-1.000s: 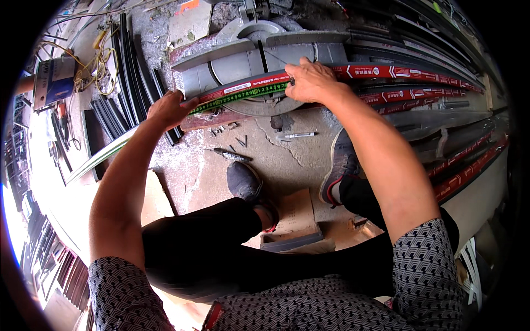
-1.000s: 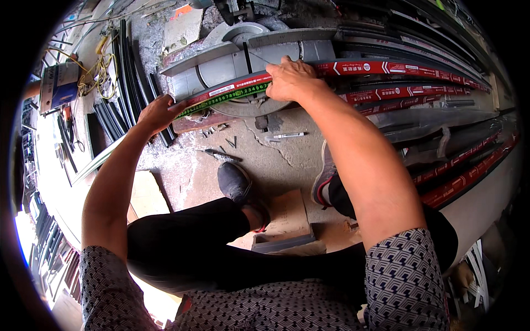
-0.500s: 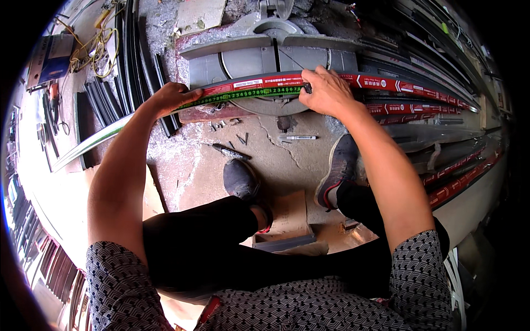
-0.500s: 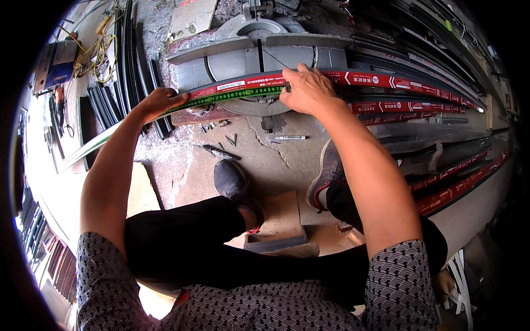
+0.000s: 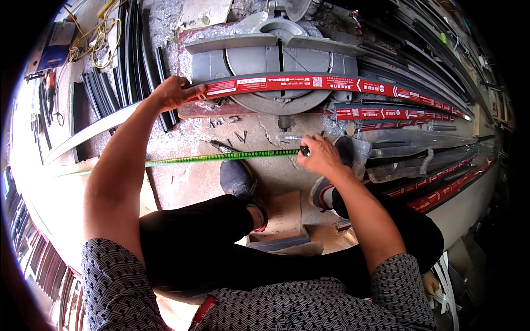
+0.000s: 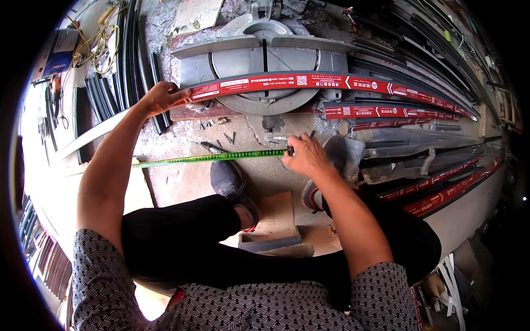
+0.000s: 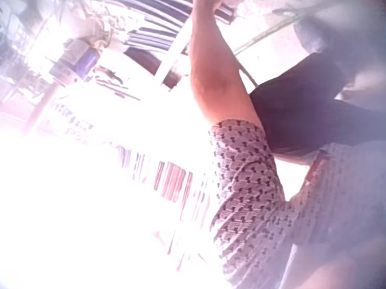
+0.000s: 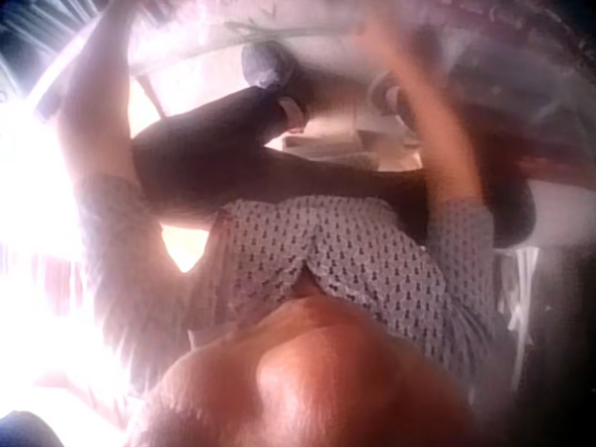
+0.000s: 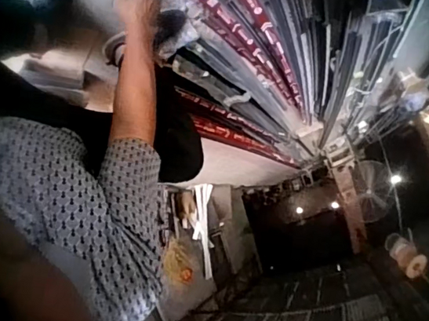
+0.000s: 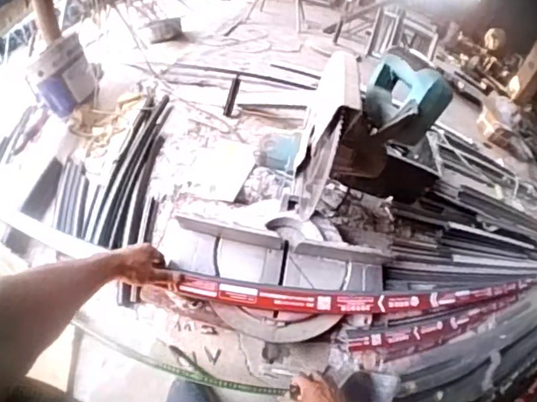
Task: The person measures a window frame and an aluminum profile using a tape measure. They then sit on the floor and mark the profile with a marker at a specific measurement.
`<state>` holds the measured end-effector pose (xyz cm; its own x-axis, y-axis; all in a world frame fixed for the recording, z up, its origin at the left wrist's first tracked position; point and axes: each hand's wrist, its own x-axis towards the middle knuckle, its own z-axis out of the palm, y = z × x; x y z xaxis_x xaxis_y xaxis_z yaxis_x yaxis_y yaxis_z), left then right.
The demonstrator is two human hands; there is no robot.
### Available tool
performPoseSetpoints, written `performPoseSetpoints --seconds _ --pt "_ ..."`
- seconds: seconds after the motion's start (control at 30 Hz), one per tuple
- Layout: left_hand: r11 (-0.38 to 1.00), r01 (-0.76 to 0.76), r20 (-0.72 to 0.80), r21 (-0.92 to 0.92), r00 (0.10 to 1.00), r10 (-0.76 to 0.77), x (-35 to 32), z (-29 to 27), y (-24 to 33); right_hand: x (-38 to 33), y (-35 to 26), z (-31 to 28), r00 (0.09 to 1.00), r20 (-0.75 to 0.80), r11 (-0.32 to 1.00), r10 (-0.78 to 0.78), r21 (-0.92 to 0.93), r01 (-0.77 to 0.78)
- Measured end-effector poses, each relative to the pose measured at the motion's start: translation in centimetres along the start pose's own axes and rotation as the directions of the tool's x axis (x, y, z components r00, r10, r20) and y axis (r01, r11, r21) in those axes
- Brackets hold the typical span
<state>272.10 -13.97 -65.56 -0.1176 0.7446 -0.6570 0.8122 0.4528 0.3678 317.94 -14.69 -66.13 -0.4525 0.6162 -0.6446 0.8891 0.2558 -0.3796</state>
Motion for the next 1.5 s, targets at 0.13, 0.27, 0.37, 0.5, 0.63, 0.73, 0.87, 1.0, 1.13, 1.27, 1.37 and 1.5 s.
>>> performPoseSetpoints --seconds 0.13,0.27,0.37,0.5,0.63,0.73,0.87,1.0,1.13,1.27,1.37,1.5 --pt "1.000 0.022 0.051 -0.015 0.998 -0.022 -0.4 -0.5 1.1 -0.1 0.9 3.8 1.000 -0.018 1.000 -0.015 -0.016 0.015" --pt "0.999 0.052 0.045 -0.001 0.998 -0.052 -0.2 -0.4 0.8 0.2 0.3 3.1 0.995 -0.088 0.997 -0.050 -0.068 0.044" --pt "0.999 0.032 -0.025 0.026 0.999 -0.031 0.0 0.1 0.7 1.4 1.2 0.0 0.891 -0.416 0.983 -0.181 -0.102 0.152" --pt "0.999 0.035 0.000 0.018 0.999 -0.035 -0.4 0.0 0.1 4.2 4.1 -7.0 0.701 -0.660 0.950 -0.269 -0.304 0.079" --pt "0.999 0.042 -0.023 -0.010 0.999 -0.042 -0.1 0.3 0.7 6.2 10.0 -12.6 0.781 -0.614 0.891 -0.113 -0.410 -0.194" --pt "1.000 0.029 -0.015 -0.008 0.999 -0.029 0.0 0.2 0.5 7.3 13.5 -15.0 0.875 -0.484 0.826 -0.033 -0.506 -0.249" --pt "0.999 0.032 -0.005 -0.007 0.999 -0.032 -0.3 0.2 0.3 8.7 15.5 -16.5 0.905 -0.423 0.819 -0.053 -0.537 -0.204" --pt "0.999 0.044 -0.003 -0.024 0.999 -0.044 -0.4 0.2 0.5 9.9 17.4 -16.8 0.910 -0.408 0.805 -0.077 -0.564 -0.185" --pt "0.998 0.056 0.000 -0.013 0.998 -0.056 -0.8 -0.1 1.1 10.4 17.7 -16.3 0.895 -0.433 0.792 -0.107 -0.581 -0.187" --pt "0.997 0.074 -0.008 0.028 0.997 -0.074 -0.6 0.0 1.0 10.7 18.5 -15.8 0.862 -0.472 0.798 -0.183 -0.584 -0.151" --pt "0.995 0.085 0.002 0.055 0.996 -0.086 -0.7 -0.1 1.1 11.1 18.7 -15.6 0.850 -0.494 0.805 -0.183 -0.571 -0.159" --pt "0.982 -0.085 0.013 0.169 0.996 0.084 -2.3 -0.8 1.7 10.8 18.7 -15.4 0.856 -0.493 0.817 -0.154 -0.550 -0.170"
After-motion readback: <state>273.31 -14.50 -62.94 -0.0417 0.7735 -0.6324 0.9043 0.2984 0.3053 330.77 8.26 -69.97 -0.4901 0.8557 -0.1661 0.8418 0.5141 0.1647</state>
